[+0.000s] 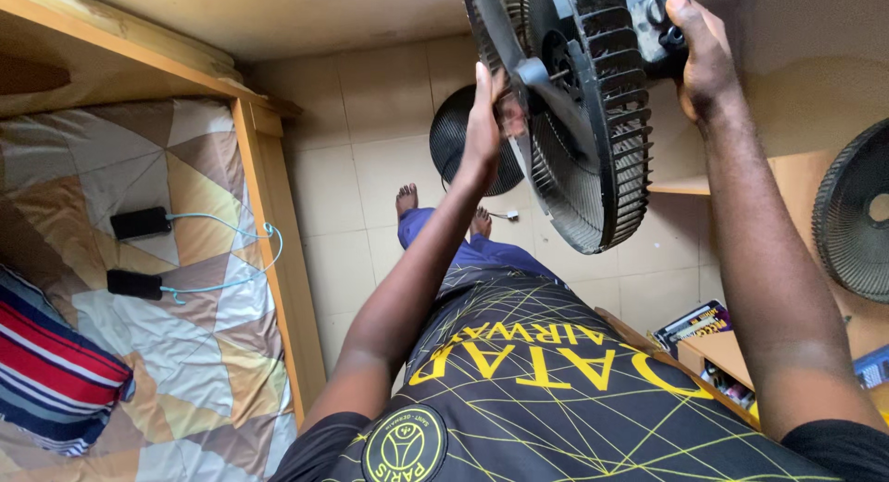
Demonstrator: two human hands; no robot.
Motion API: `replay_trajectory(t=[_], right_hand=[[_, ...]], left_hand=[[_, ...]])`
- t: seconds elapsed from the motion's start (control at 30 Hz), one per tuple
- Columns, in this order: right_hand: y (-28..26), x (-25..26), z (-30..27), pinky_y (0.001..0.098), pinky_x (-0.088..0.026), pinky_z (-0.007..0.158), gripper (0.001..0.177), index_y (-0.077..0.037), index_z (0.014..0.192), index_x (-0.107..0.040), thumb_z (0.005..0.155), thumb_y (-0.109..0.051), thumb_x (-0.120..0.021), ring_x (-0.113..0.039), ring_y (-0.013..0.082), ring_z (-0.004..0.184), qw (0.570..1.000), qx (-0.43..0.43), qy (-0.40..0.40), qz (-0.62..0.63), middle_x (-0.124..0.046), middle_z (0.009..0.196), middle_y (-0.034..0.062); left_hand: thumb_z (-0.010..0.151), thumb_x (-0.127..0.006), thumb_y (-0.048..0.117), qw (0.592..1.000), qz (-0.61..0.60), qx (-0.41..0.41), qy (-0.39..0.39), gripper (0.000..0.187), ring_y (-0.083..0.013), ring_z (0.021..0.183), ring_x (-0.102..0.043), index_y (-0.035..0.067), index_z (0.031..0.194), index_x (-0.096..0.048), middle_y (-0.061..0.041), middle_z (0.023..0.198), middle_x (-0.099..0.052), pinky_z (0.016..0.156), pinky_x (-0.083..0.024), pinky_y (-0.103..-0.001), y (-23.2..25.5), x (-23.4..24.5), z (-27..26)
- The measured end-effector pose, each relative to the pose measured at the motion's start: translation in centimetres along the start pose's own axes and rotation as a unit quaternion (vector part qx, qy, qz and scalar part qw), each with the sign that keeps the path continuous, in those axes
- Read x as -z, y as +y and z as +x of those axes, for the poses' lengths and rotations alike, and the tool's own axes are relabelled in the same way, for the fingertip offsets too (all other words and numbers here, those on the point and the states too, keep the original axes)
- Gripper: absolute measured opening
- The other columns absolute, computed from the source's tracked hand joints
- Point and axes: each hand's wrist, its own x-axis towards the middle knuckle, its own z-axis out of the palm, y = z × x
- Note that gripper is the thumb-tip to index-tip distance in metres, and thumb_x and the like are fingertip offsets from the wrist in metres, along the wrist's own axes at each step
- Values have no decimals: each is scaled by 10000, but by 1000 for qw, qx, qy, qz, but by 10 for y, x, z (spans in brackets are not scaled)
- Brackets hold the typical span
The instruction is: The person assembles a standing fan by attaching the fan blades to the motor hub and securing them with a nut. The person then places the front protective cage over the blades and fastens it to the fan body.
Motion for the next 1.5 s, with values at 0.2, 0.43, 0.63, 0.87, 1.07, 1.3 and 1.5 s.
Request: replay_trajectory(t=[0.2,0.43,0.63,0.87,1.07,1.3,1.5], right_hand=[[9,5,-5,304,-484,1101,413,-54,1343,-644,1135,-401,-561,-624,111,1166,1000,7,30,6,-680,1260,0],[6,-6,-4,321,-458,1140,418,-57,1353,-633,1109,-386,-546,-613,124,1216,999,14,30,-2,-675,1290,5],[12,1,-1,306,-439,1124,379,-59,1336,-647,1119,-362,-580,-596,110,1213,998,30,47,-16,-664,1272,-23],[25,3,1,270,-448,1065,244,-56,1123,-642,1140,-300,-636,-571,50,1068,996,40,70,-43,-634,1117,-54],[37,9,-9,242,-441,829,225,-41,1055,-645,1207,-206,-638,-516,32,849,975,27,156,-159,-572,943,-84],[-23,-104,-126,361,-532,830,184,-56,1064,-552,1172,-196,-503,-585,202,879,874,324,314,-180,-568,956,84],[-14,-267,-144,300,-492,830,190,-11,1147,-595,1138,-171,-493,-551,142,884,958,124,250,-64,-611,1040,81]], left_hand=[[1077,-316,688,901,223,-367,70,727,-365,1415,-413,142,1531,-475,-269,1495,-462,1245,-290,-480,7,4,-33],[884,-474,746,983,-155,61,-80,968,-316,1209,-582,117,1600,-304,-233,1398,-523,984,-502,-477,4,-12,2],[864,-803,524,969,-23,-174,-174,886,-260,1064,-688,-34,1356,-322,-194,1156,-695,940,-548,-353,12,-24,23],[846,-816,348,953,34,-291,-70,641,-211,881,-738,-26,1275,-521,-120,993,-721,832,-607,-333,30,-5,7],[819,-823,315,891,252,-378,10,713,-349,1126,-540,-49,1338,-497,-197,1145,-623,1011,-446,-483,31,11,-11],[772,-805,192,912,128,-389,-12,508,-289,1064,-526,17,1172,-544,-147,1073,-552,969,-446,-436,12,38,-14],[816,-711,59,969,-139,-199,-36,331,-207,937,-639,21,1110,-566,-103,972,-611,874,-538,-354,-12,69,0]])
